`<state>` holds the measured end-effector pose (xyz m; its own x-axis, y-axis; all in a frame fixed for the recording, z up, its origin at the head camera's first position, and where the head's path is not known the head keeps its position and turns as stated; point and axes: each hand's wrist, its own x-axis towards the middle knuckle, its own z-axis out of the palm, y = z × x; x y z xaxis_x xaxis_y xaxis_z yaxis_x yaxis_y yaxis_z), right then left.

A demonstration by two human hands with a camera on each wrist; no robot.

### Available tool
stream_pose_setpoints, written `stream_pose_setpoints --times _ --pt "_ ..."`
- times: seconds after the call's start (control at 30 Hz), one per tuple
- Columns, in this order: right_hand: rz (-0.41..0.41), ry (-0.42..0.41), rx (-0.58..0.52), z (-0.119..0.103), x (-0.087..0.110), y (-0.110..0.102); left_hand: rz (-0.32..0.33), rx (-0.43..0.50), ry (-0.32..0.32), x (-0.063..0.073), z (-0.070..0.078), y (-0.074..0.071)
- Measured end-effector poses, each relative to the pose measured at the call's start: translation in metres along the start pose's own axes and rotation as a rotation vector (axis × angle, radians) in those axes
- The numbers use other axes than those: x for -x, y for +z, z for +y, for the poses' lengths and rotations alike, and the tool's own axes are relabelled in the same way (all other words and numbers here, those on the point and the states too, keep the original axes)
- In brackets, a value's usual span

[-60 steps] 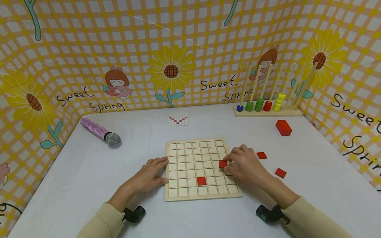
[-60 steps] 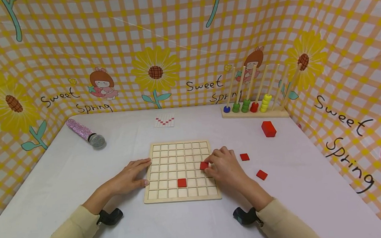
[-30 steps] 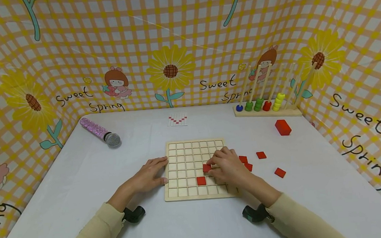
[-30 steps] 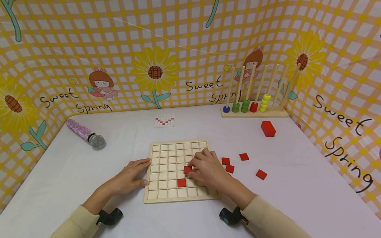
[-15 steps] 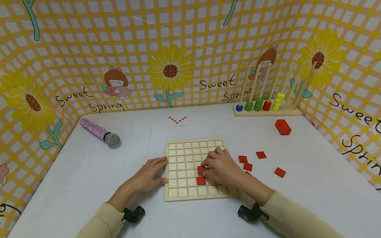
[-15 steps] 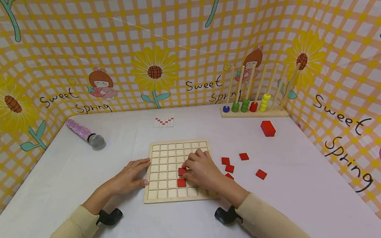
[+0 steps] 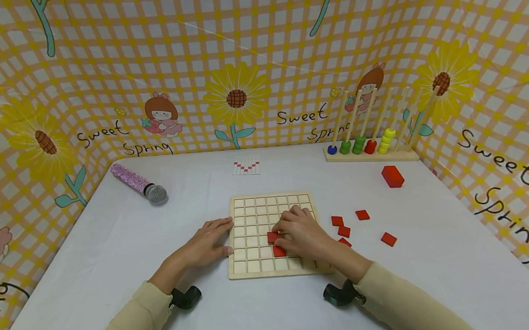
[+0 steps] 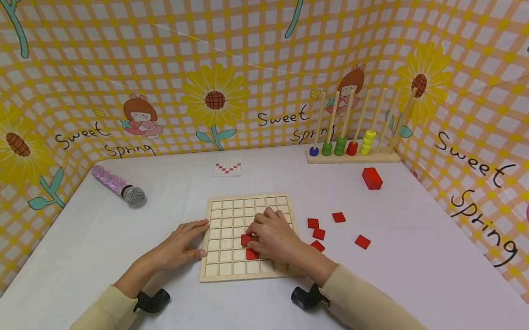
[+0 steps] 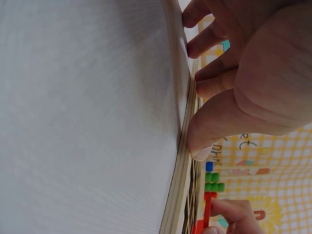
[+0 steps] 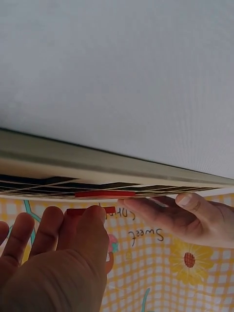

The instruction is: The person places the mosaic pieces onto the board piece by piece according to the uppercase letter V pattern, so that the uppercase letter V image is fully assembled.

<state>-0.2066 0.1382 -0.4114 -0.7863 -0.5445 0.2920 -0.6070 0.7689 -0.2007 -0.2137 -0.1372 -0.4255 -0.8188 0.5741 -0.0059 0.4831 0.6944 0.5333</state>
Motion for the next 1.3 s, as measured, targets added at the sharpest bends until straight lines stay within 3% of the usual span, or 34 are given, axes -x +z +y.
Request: stream_pose_setpoints --times 0.5,1.3 --pt "-0.026 -0.031 0.018 -0.006 -0.007 0.007 -0.001 0.005 -0.017 0.000 0.001 0.000" --pt "-0.067 -0.004 0.025 -0.012 -0.011 0.008 0.001 0.001 -0.009 0.001 0.001 -0.001"
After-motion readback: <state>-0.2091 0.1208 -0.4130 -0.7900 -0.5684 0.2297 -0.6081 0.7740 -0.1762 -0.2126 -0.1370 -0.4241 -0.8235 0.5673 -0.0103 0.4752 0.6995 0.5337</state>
